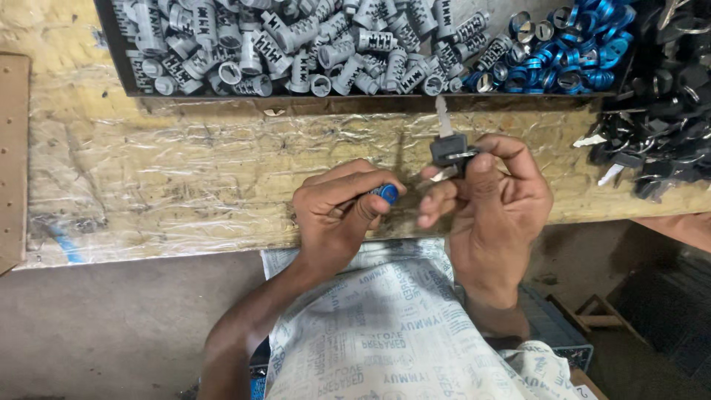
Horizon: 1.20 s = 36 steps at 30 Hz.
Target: The person sits at a workbench assembling padlock cylinder locks. They pick small blue and gray pin components from trays, press them into open lock cylinder bodies one at a time, and occasionally pick up a keyed cylinder to check it before setting it aside and starting the next one.
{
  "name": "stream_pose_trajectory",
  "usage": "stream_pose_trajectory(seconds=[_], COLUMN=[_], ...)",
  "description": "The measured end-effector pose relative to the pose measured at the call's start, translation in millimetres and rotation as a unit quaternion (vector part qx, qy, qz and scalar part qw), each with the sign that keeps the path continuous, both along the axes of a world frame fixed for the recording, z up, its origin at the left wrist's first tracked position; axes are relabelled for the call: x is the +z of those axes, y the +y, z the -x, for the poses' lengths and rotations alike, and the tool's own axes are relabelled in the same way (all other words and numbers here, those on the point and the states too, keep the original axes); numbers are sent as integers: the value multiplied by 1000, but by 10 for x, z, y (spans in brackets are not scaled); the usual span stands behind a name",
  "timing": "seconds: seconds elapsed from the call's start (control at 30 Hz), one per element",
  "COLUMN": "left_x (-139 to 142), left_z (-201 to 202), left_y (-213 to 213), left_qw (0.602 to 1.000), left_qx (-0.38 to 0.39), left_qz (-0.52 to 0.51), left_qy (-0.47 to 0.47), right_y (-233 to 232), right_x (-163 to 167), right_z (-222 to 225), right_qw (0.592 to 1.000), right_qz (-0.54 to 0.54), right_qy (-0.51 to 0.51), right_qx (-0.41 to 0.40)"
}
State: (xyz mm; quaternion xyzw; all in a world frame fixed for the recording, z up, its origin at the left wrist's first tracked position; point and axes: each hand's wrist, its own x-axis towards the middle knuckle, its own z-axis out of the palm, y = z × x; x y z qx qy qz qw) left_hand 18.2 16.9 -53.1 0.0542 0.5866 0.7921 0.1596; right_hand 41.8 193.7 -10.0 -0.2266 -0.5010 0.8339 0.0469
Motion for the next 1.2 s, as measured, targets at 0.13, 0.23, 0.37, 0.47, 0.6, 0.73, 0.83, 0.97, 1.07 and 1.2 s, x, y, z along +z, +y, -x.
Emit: stream_pose_trajectory(seconds=[0.13, 0.23, 0.37, 0.47, 0.6, 0.73, 0.83, 0.97, 1.07, 1.2], left_x=[25, 43, 43, 32, 28, 8, -30, -65, -73, -77], left_z=[-5, -3, 8, 21, 25, 41, 67, 56, 19, -41], left_y=[6, 16, 36, 39, 46, 29, -15, -34, -7, 88], left_qw=[1000, 999, 991, 998, 998, 999, 997, 994, 995, 992], left_qx=[11, 13, 25, 23, 9, 1, -46, -80, -52, -19], left_qz=[18, 41, 80, 38, 57, 35, 37, 42, 56, 83], left_qy=[-13, 14, 101, 41, 29, 7, 43, 61, 69, 95], right_y=[-92, -171, -294, -284, -189, -171, -158, -78, -65, -102], right_x=[59, 138, 144, 70, -1, 56, 180, 247, 69, -260], right_z=[-41, -60, -54, -65, -129, -121, -65, -95, -233, -421], right_qw=[994, 971, 950, 918, 907, 834, 770, 777, 877, 933], right_qz=[-101, -235, -307, -383, -410, -542, -617, -607, -460, -347], right_qy=[3, 29, 53, 98, 96, 104, 157, 146, 128, 91], right_qx=[41, 30, -1, 26, -10, -2, 42, 82, 49, 2])
